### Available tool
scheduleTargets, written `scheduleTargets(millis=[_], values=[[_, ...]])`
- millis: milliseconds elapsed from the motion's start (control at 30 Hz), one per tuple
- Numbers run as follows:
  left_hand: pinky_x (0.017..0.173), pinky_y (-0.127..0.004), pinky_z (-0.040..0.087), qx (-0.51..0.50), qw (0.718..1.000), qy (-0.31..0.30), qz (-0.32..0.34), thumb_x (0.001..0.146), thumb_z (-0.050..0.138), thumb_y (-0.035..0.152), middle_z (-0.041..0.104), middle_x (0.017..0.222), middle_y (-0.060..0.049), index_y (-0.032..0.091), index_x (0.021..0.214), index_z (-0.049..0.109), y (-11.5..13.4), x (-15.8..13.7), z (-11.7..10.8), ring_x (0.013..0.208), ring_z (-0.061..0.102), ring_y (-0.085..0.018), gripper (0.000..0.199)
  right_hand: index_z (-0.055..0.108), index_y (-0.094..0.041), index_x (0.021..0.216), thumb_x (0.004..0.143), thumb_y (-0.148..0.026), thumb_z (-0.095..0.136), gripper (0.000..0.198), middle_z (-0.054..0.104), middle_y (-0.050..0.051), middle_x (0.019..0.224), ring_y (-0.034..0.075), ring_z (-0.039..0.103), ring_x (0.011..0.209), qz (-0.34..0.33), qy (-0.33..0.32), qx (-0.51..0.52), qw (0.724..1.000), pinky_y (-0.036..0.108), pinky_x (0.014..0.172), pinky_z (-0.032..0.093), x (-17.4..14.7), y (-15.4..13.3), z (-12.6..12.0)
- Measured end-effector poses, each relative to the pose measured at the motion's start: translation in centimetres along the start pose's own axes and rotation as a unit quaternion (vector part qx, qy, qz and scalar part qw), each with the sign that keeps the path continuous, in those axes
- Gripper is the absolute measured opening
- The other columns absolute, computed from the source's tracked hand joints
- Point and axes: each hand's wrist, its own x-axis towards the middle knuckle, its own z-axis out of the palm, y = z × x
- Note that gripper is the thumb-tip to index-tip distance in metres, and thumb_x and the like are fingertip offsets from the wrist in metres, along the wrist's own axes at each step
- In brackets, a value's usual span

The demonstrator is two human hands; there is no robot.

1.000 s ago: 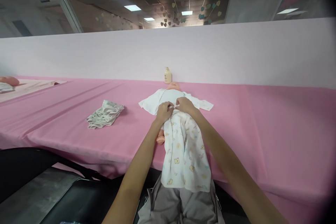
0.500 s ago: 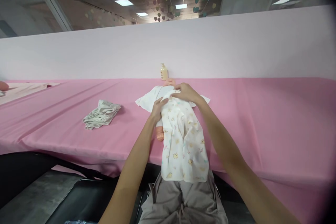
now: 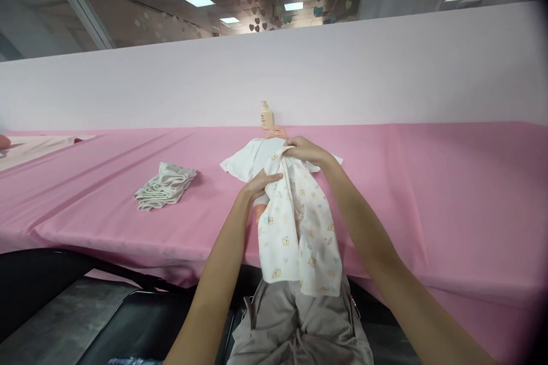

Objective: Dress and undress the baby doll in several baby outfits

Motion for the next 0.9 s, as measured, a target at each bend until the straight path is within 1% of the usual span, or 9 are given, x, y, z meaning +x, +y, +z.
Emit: scheduleTargets(millis=[133,233,333,467,600,667,733,833,900], values=[[0.082,-0.036,0.057,-0.071,0.997,-0.003,0.021,0.075,0.071,0.02,0.072,0.095,-0.011,0.01,0.108,0.063,-0.1,0.7,-0.3,0.088,0.069,-0.025,0.035,0.063,-0.015,0.084,0.073,-0.026,0.065,0.015,0.066,0.004,0.082,0.014,0.061,0.069,0.043,-0.011,0.088,0.995,0.023,0.061,0.046,-0.1,-0.2,0.2],[0.084,-0.035,0.056,-0.132,0.991,0.01,0.034,0.084,0.062,0.025,0.072,0.089,-0.011,0.009,0.109,0.063,-0.2,1.6,-0.6,0.087,0.069,-0.024,0.03,0.064,-0.016,0.086,0.068,-0.035,0.075,0.029,0.066,0.004,0.079,0.015,0.06,0.064,0.053,-0.07,0.034,0.996,0.023,0.056,0.045,-0.2,-0.2,1.1],[0.084,-0.035,0.057,-0.131,0.991,0.006,0.023,0.085,0.061,0.028,0.072,0.088,-0.011,0.008,0.11,0.062,-0.2,2.0,-0.7,0.085,0.07,-0.023,0.031,0.061,-0.018,0.076,0.062,-0.037,0.081,0.031,0.059,0.0,0.06,0.013,0.053,0.051,0.058,-0.132,-0.038,0.989,0.022,0.045,0.039,-0.1,-0.3,2.1],[0.082,-0.036,0.057,-0.116,0.993,0.026,-0.006,0.085,0.062,0.034,0.072,0.087,-0.013,0.007,0.106,0.062,-0.3,1.5,-0.9,0.085,0.07,-0.025,0.034,0.057,-0.016,0.067,0.073,-0.025,0.072,0.018,0.056,-0.001,0.059,0.011,0.052,0.053,0.044,-0.045,0.022,0.998,0.021,0.046,0.04,0.3,-0.3,2.5],[0.079,-0.035,0.057,-0.088,0.995,0.024,-0.05,0.081,0.065,0.021,0.072,0.081,-0.01,0.009,0.102,0.064,-0.1,0.2,-1.0,0.082,0.07,-0.025,0.024,0.065,-0.012,0.082,0.078,-0.017,0.063,0.007,0.066,0.004,0.077,0.014,0.062,0.07,0.06,0.039,0.139,0.988,0.022,0.059,0.048,0.4,-0.3,2.0],[0.079,-0.035,0.056,-0.091,0.994,0.027,-0.05,0.079,0.064,0.014,0.072,0.078,-0.009,0.009,0.1,0.064,0.2,-0.4,-0.7,0.081,0.07,-0.025,0.021,0.066,-0.011,0.091,0.076,-0.022,0.067,0.018,0.069,0.007,0.087,0.017,0.065,0.08,0.053,0.025,0.155,0.986,0.024,0.068,0.051,0.2,-0.2,1.9],[0.08,-0.036,0.056,-0.122,0.991,0.024,-0.053,0.083,0.062,0.019,0.071,0.078,-0.009,0.01,0.099,0.064,0.5,-0.8,-0.4,0.08,0.069,-0.025,0.019,0.065,-0.012,0.105,0.072,-0.028,0.073,0.037,0.068,0.01,0.105,0.02,0.065,0.093,0.051,-0.007,0.146,0.988,0.027,0.078,0.052,0.0,-0.2,2.0],[0.08,-0.037,0.055,-0.174,0.983,0.015,-0.061,0.086,0.058,0.034,0.071,0.08,-0.009,0.012,0.102,0.064,0.8,-1.1,0.1,0.079,0.07,-0.026,0.027,0.053,-0.013,0.128,0.06,-0.031,0.083,0.076,0.053,0.014,0.135,0.025,0.057,0.114,0.07,-0.044,0.089,0.993,0.03,0.091,0.049,0.0,-0.1,2.4],[0.079,-0.037,0.056,-0.186,0.98,0.019,-0.061,0.086,0.057,0.04,0.071,0.081,-0.009,0.013,0.103,0.064,0.8,-1.2,0.2,0.079,0.07,-0.027,0.032,0.05,-0.015,0.132,0.054,-0.03,0.086,0.086,0.046,0.015,0.141,0.028,0.052,0.12,0.082,-0.055,0.042,0.994,0.032,0.094,0.048,0.1,0.2,2.6]])
